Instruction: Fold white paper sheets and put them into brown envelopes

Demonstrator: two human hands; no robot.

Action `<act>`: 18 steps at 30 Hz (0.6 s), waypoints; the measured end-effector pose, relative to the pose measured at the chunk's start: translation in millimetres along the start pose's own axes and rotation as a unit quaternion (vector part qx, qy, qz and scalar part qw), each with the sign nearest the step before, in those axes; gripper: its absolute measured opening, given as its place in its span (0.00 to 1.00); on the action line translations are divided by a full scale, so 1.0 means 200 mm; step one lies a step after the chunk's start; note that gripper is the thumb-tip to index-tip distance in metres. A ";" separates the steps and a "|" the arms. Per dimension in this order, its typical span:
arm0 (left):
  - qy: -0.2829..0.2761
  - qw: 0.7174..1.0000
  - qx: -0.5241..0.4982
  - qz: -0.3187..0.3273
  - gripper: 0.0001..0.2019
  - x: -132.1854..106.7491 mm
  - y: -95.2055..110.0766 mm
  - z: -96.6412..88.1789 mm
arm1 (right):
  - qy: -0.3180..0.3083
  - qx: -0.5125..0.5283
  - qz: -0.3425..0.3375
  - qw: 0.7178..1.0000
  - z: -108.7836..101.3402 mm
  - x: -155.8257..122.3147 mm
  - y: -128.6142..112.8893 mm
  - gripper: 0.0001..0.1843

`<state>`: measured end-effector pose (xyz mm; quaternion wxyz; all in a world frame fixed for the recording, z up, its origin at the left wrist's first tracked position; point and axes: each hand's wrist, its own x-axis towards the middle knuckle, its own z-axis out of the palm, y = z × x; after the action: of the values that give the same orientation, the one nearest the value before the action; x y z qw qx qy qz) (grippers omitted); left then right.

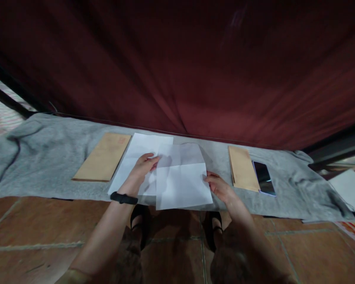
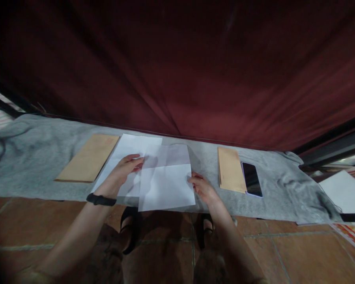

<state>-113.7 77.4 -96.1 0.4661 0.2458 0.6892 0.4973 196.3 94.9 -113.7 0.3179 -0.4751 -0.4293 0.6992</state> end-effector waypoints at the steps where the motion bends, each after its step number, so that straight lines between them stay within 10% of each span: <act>1: -0.018 1.000 -0.011 -0.019 0.31 0.00 0.00 0.01 | -0.011 0.009 0.012 1.000 -0.01 -0.01 0.00 0.09; 8: -0.037 0.996 -0.060 -0.047 0.34 -0.02 -0.02 0.12 | -0.046 0.043 0.064 0.996 -0.07 -0.06 -0.05 0.16; 18: -0.225 0.960 -0.148 0.073 0.16 -0.11 0.13 0.21 | 0.029 0.132 -0.049 0.990 -0.16 0.04 -0.24 0.14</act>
<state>-70.1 89.6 -67.5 0.6029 0.3296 0.4652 0.5580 225.1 131.9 -79.2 0.4242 -0.4277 -0.3469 0.7189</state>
